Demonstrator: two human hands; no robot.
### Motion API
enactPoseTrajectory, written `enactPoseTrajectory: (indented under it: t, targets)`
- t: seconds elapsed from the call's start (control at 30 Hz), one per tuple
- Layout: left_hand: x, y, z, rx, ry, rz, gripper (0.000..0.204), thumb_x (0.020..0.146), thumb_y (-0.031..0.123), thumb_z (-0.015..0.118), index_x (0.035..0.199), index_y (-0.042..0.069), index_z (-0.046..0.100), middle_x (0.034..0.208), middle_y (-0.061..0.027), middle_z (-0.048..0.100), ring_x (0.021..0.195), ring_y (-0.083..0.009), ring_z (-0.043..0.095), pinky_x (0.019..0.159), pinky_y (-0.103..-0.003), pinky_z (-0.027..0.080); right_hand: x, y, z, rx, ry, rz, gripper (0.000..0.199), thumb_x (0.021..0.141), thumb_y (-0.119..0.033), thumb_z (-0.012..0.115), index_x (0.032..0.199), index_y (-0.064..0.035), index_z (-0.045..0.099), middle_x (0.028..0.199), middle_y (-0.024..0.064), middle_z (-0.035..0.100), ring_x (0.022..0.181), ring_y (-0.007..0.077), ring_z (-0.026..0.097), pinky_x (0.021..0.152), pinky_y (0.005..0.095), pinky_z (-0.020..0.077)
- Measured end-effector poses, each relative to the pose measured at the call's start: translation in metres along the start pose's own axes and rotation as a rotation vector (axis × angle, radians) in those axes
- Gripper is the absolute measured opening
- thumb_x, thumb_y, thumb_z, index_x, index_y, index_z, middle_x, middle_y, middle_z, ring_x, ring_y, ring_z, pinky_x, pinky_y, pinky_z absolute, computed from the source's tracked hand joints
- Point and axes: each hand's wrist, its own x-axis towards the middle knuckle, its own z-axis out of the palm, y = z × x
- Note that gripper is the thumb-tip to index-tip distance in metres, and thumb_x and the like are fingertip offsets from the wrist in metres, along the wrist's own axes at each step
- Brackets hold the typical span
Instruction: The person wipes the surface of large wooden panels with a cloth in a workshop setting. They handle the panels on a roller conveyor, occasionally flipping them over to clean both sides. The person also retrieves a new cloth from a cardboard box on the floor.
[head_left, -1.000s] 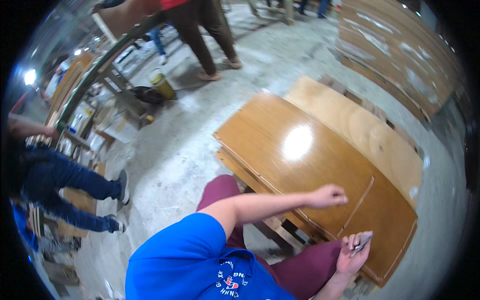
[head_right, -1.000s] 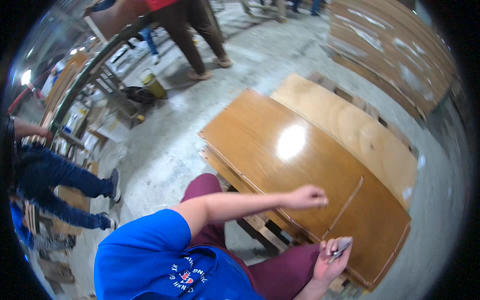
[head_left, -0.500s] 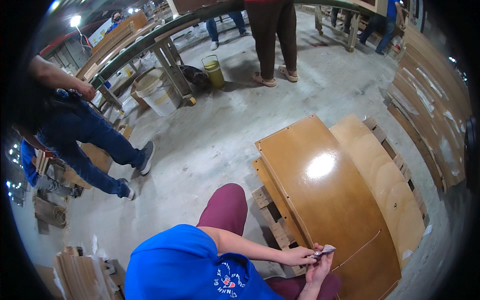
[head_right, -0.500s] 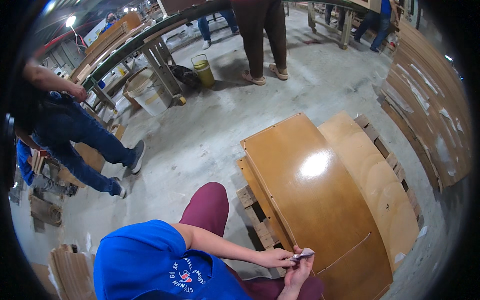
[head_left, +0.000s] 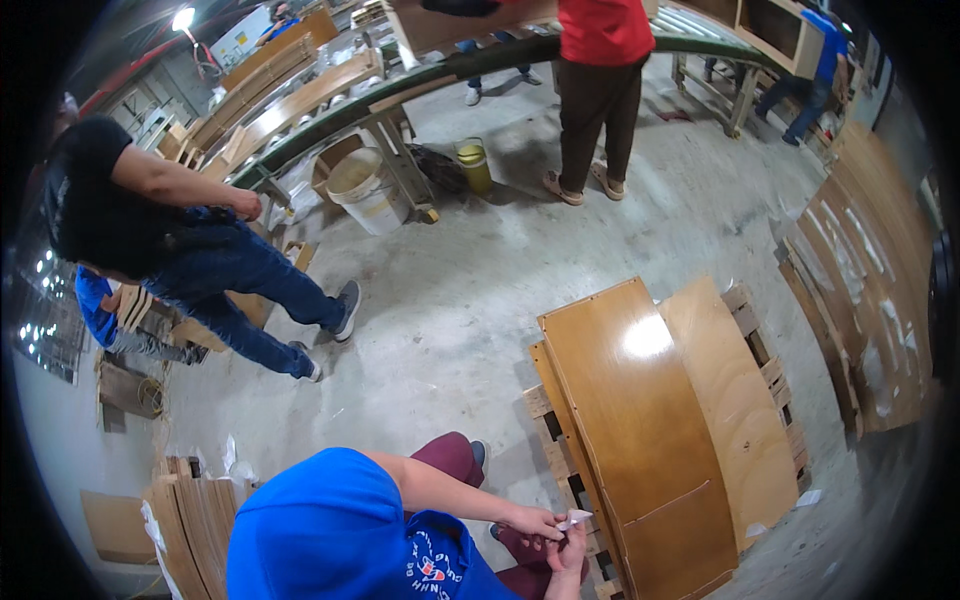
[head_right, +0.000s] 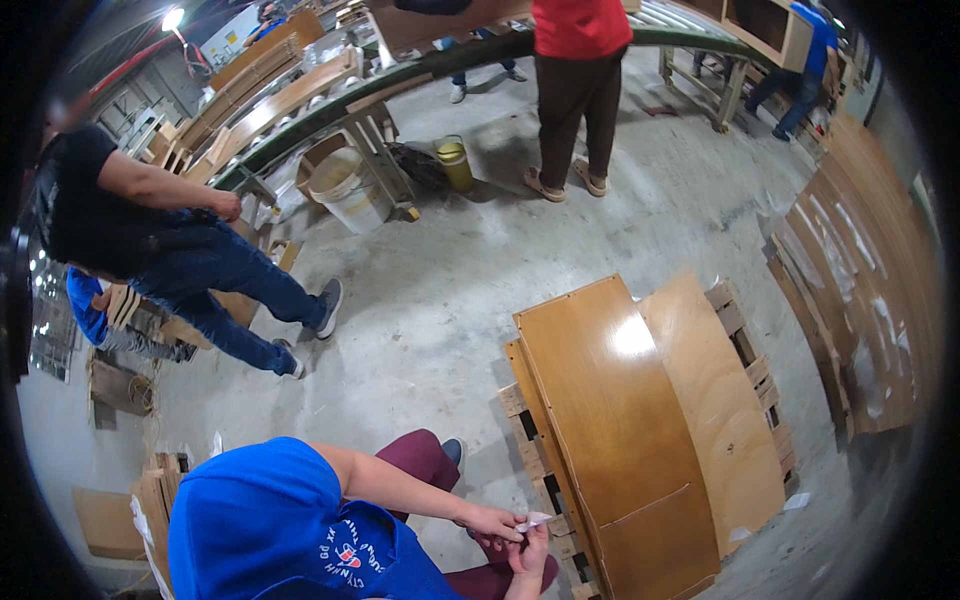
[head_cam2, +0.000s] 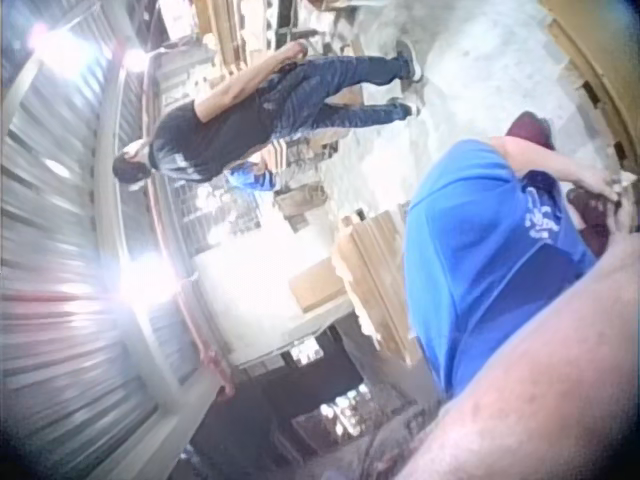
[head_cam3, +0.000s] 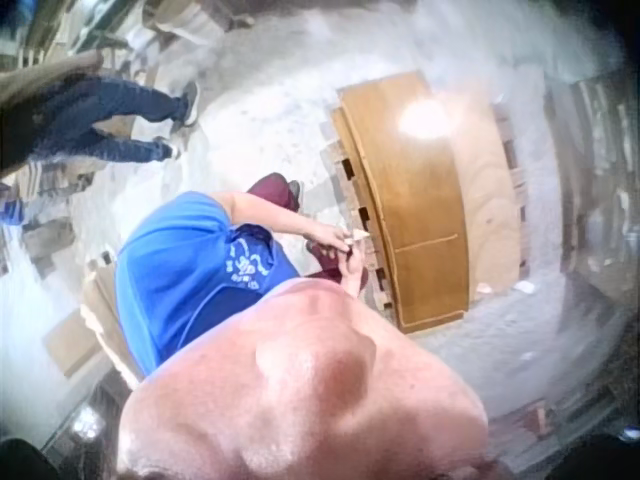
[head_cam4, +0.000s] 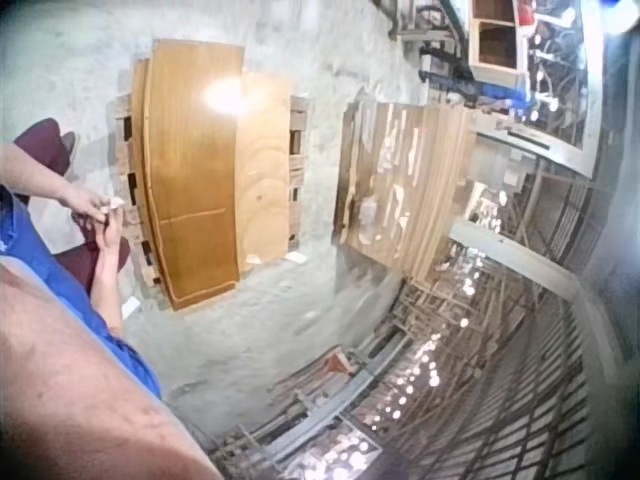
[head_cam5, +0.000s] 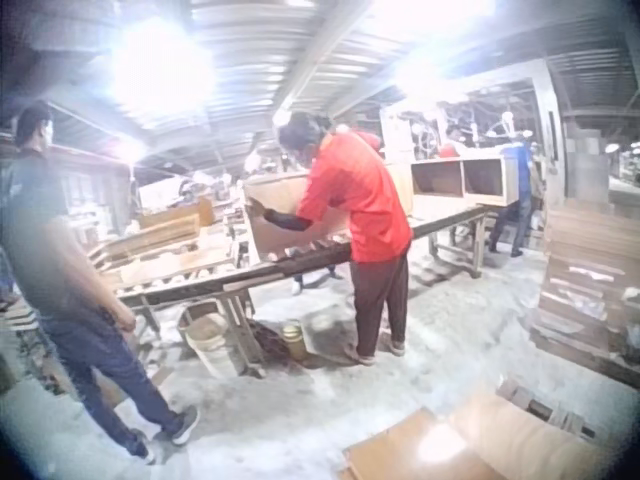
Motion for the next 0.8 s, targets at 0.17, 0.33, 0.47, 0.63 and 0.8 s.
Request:
enactPoseTrajectory:
  t: [0.17,0.33,0.47,0.63,0.8]
  targets:
    - [-0.069,0.054,0.043,0.055,0.187,0.190,0.038,0.095,0.038,0.042,0.091,0.004,0.060,0.075,-0.0051,0.062,0.066,-0.0146,0.059,0.055,-0.029,0.047,-0.053,-0.025,0.089,-0.043,-0.147,-0.112,0.024,0.093,-0.011,0.049,0.117,-0.0079,0.052,0.097,0.0075,0.061,0.071,0.0138,0.056,0.055,0.0249,0.0472]
    - [-0.144,0.101,0.082,0.918,0.723,0.577,0.028,0.095,0.025,0.041,0.093,0.001,0.056,0.070,-0.0093,0.051,0.062,-0.0231,0.053,0.062,-0.034,0.046,-0.097,-0.069,0.198,-0.262,-0.256,-0.106,0.024,0.093,-0.014,0.049,0.116,-0.0061,0.051,0.104,0.0109,0.061,0.098,0.0246,0.059,0.081,0.0357,0.0509]
    - [-0.199,0.138,0.119,0.623,0.626,0.451,0.033,0.096,0.033,0.043,0.093,0.004,0.057,0.074,-0.0043,0.053,0.067,-0.0160,0.052,0.066,-0.030,0.045,-0.118,-0.091,0.237,-0.345,-0.436,-0.077,0.023,0.093,-0.017,0.049,0.114,-0.0077,0.053,0.102,0.0087,0.062,0.102,0.0269,0.059,0.083,0.0388,0.0512]
    - [-0.260,0.117,0.154,-0.500,0.205,0.557,0.036,0.096,0.044,0.042,0.104,0.011,0.055,0.088,0.0023,0.055,0.078,-0.0091,0.051,0.076,-0.028,0.045,-0.149,-0.086,0.295,-0.349,-0.496,0.068,0.018,0.093,-0.015,0.049,0.109,-0.0078,0.055,0.093,0.0112,0.065,0.091,0.0267,0.063,0.059,0.0284,0.0523]
    - [-0.324,0.074,0.182,-0.603,0.227,0.827,0.034,0.096,0.038,0.045,0.114,0.010,0.054,0.097,0.0015,0.057,0.087,-0.0106,0.054,0.080,-0.031,0.045,-0.158,-0.031,0.334,-0.489,-0.742,0.288,0.023,0.093,-0.013,0.047,0.115,-0.0057,0.051,0.102,0.0228,0.062,0.072,0.0270,0.066,0.046,0.0315,0.0544]
